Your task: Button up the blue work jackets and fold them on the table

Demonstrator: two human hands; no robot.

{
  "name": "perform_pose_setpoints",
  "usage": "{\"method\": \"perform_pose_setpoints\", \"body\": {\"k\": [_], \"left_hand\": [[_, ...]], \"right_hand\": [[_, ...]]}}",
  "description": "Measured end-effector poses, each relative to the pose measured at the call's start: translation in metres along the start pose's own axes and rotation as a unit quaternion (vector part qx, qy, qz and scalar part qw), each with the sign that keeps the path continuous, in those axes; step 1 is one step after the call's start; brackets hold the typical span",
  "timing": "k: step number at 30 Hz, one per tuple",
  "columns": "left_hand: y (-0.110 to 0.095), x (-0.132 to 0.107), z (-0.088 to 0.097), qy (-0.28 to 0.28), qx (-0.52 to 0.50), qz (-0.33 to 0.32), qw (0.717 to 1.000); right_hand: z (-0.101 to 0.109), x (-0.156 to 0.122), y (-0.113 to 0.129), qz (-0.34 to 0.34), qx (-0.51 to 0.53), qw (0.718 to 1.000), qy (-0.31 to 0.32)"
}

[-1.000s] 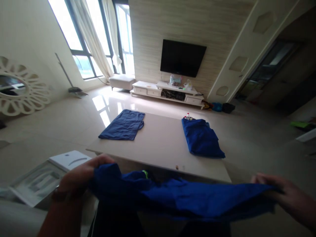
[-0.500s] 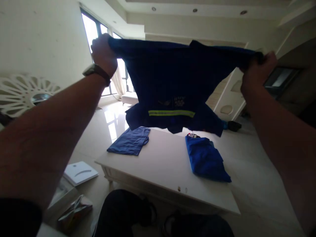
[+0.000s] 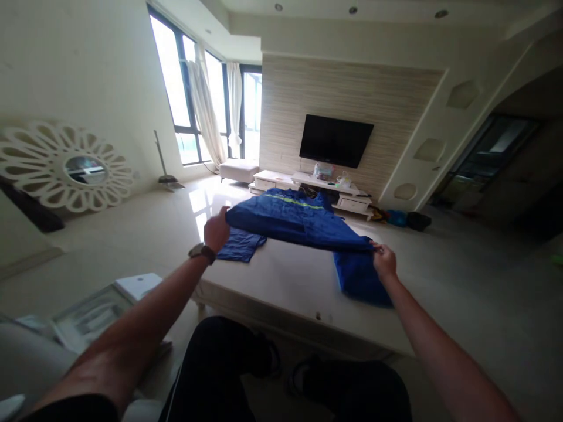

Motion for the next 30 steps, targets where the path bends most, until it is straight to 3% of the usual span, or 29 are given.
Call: {"method": "perform_pose_setpoints", "body": {"k": [3,6,8,11,15,19,21,24,26,30], "left_hand": [[0.062,-0.076,-0.086,0.105,0.019,0.054,0.993],[0.114,-0.151,-0.163,0.262,0.034,0.091,0.960],[0.136,-0.190,-0.197,0.331,0.062,0.104,0.936],[0.135,-0.220,-0.223,0.360,0.091,0.055,0.927],[0.101,-0.231,-0.230,0.367,0.072,-0.011,0.927],[0.074,-0.236,-0.219,0.369,0.071,-0.039,0.926],[0.072,-0.243,-0.209,0.360,0.088,-0.035,0.928],[0.083,-0.265,-0.188,0.320,0.107,0.034,0.941],[0.087,-0.288,-0.173,0.276,0.093,0.069,0.954],[0.084,-0.345,-0.146,0.182,0.092,0.064,0.977]], "right_hand": [[-0.043,-0.081,-0.069,-0.067,-0.058,0.993,0.075],[-0.071,-0.149,-0.112,-0.095,-0.113,0.975,0.165],[-0.084,-0.180,-0.129,-0.097,-0.147,0.959,0.222],[-0.104,-0.202,-0.135,-0.071,-0.180,0.938,0.287],[-0.145,-0.214,-0.120,-0.009,-0.185,0.903,0.388],[-0.197,-0.235,-0.093,0.057,-0.178,0.848,0.496],[-0.220,-0.245,-0.078,0.093,-0.184,0.828,0.522],[-0.249,-0.259,-0.055,0.154,-0.206,0.808,0.530],[-0.264,-0.268,-0.043,0.192,-0.225,0.792,0.535],[-0.282,-0.284,-0.037,0.244,-0.267,0.743,0.564]]}}
Point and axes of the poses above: each hand's wrist, its own x-axis towards the middle knuckle, its own z-axis out of the back of the hand, y = z × x, the point moved 8 cm from there along x, towards the middle knuckle, and after that the axes turned 8 degrees about -x, right-handed, at the moved point
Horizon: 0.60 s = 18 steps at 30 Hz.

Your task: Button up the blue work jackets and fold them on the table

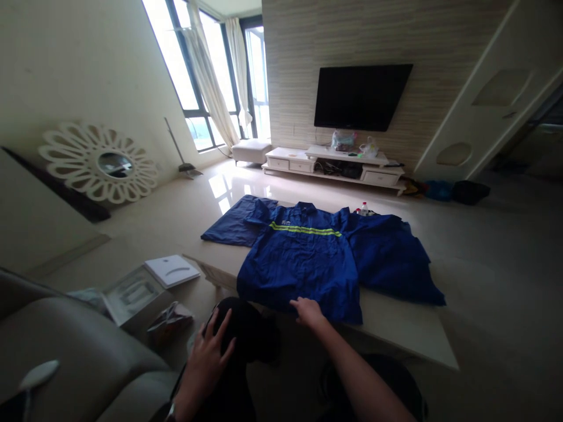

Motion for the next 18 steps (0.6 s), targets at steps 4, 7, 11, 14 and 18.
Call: {"method": "perform_pose_setpoints", "body": {"k": [4,7,11,14,18], "left_hand": [[0.009,-0.048,-0.001,-0.036,0.007,-0.003,0.999],[0.007,-0.056,0.001,-0.033,0.001,0.009,0.999],[-0.020,-0.036,0.004,-0.030,0.060,0.039,0.997],[-0.041,-0.022,0.001,-0.018,0.101,0.052,0.993],[-0.051,-0.019,-0.002,-0.004,0.110,0.036,0.993]], "right_hand": [[-0.007,0.009,0.005,0.029,-0.032,0.999,0.028],[-0.007,0.013,0.006,0.051,-0.027,0.998,0.024],[-0.004,0.013,-0.002,0.049,0.000,0.999,0.011],[-0.001,0.011,-0.012,0.032,0.017,0.999,-0.010],[-0.002,0.008,-0.015,0.016,0.031,0.999,-0.032]]}}
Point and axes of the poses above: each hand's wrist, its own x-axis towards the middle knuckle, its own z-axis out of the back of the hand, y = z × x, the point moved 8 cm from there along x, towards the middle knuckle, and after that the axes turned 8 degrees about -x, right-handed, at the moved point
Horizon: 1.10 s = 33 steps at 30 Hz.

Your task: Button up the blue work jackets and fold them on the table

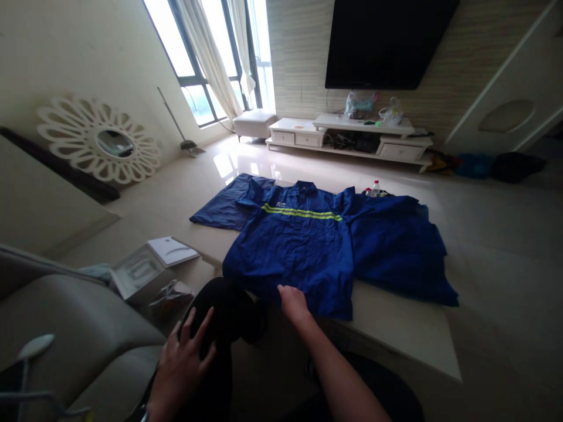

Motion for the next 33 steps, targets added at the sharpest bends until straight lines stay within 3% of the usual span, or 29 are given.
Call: {"method": "perform_pose_setpoints", "body": {"k": [6,26,33], "left_hand": [[0.000,-0.005,0.003,0.003,0.010,-0.008,1.000],[0.021,-0.003,0.017,-0.014,0.010,0.006,1.000],[0.017,-0.001,0.019,-0.014,0.032,0.007,0.999]], "right_hand": [[-0.010,-0.003,0.007,-0.008,-0.010,1.000,0.003],[-0.002,-0.003,0.016,-0.036,-0.046,0.998,-0.024],[-0.004,0.002,0.017,-0.038,-0.045,0.998,-0.026]]}}
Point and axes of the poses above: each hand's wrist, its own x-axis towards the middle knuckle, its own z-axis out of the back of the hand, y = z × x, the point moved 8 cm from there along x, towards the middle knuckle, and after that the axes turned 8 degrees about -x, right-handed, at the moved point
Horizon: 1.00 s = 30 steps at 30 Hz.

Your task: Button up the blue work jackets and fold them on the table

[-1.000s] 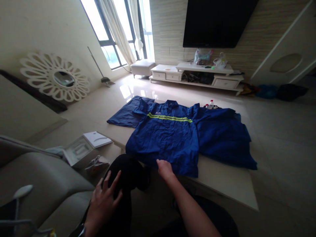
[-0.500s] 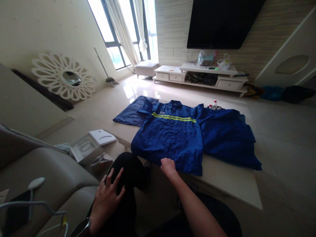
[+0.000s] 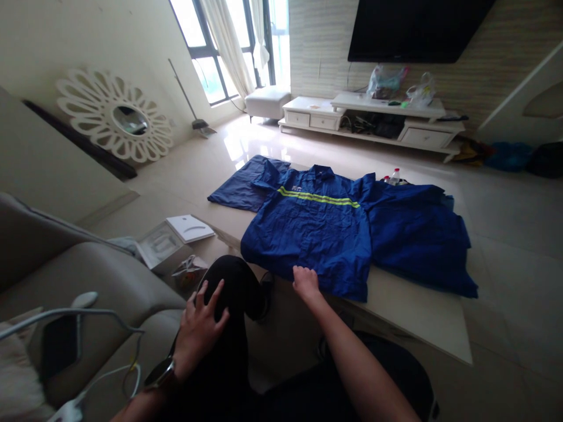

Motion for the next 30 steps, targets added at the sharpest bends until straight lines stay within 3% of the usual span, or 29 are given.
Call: {"method": "perform_pose_setpoints", "body": {"k": [5,8,11,13,14,15,17,19,20,21,22,24,27,30], "left_hand": [[0.004,0.000,-0.002,0.001,-0.010,0.002,1.000],[0.004,0.001,0.003,-0.013,-0.057,0.001,0.998],[-0.024,0.009,0.006,-0.013,-0.186,-0.023,0.982],[-0.062,0.021,-0.004,0.041,-0.330,-0.018,0.943],[-0.085,0.029,-0.015,0.085,-0.419,0.009,0.904],[-0.110,0.038,-0.027,0.136,-0.517,0.050,0.844],[-0.160,0.057,-0.053,0.206,-0.672,0.179,0.688],[-0.205,0.077,-0.073,0.228,-0.761,0.314,0.520],[-0.224,0.088,-0.079,0.233,-0.777,0.360,0.461],[-0.237,0.103,-0.082,0.220,-0.787,0.385,0.429],[-0.246,0.118,-0.083,0.198,-0.797,0.393,0.413],[-0.254,0.146,-0.085,0.155,-0.809,0.392,0.409],[-0.257,0.173,-0.095,0.139,-0.798,0.394,0.434],[-0.261,0.190,-0.109,0.171,-0.792,0.363,0.460]], "right_hand": [[0.016,0.003,-0.010,-0.003,0.015,1.000,-0.005],[0.036,0.005,-0.030,-0.032,0.089,0.995,-0.039],[0.054,0.005,-0.057,-0.091,0.214,0.969,-0.082],[0.064,0.005,-0.072,-0.116,0.279,0.946,-0.116],[0.069,0.004,-0.078,-0.120,0.307,0.935,-0.135],[0.074,0.004,-0.082,-0.118,0.332,0.923,-0.154],[0.085,0.005,-0.089,-0.108,0.372,0.902,-0.189],[0.094,0.006,-0.093,-0.102,0.394,0.887,-0.218],[0.098,0.008,-0.095,-0.101,0.401,0.881,-0.228],[0.102,0.009,-0.096,-0.103,0.406,0.877,-0.237],[0.105,0.010,-0.098,-0.105,0.408,0.873,-0.244],[0.109,0.013,-0.100,-0.105,0.405,0.872,-0.256],[0.112,0.017,-0.104,-0.095,0.385,0.878,-0.266],[0.111,0.021,-0.110,-0.106,0.340,0.898,-0.257]]}}
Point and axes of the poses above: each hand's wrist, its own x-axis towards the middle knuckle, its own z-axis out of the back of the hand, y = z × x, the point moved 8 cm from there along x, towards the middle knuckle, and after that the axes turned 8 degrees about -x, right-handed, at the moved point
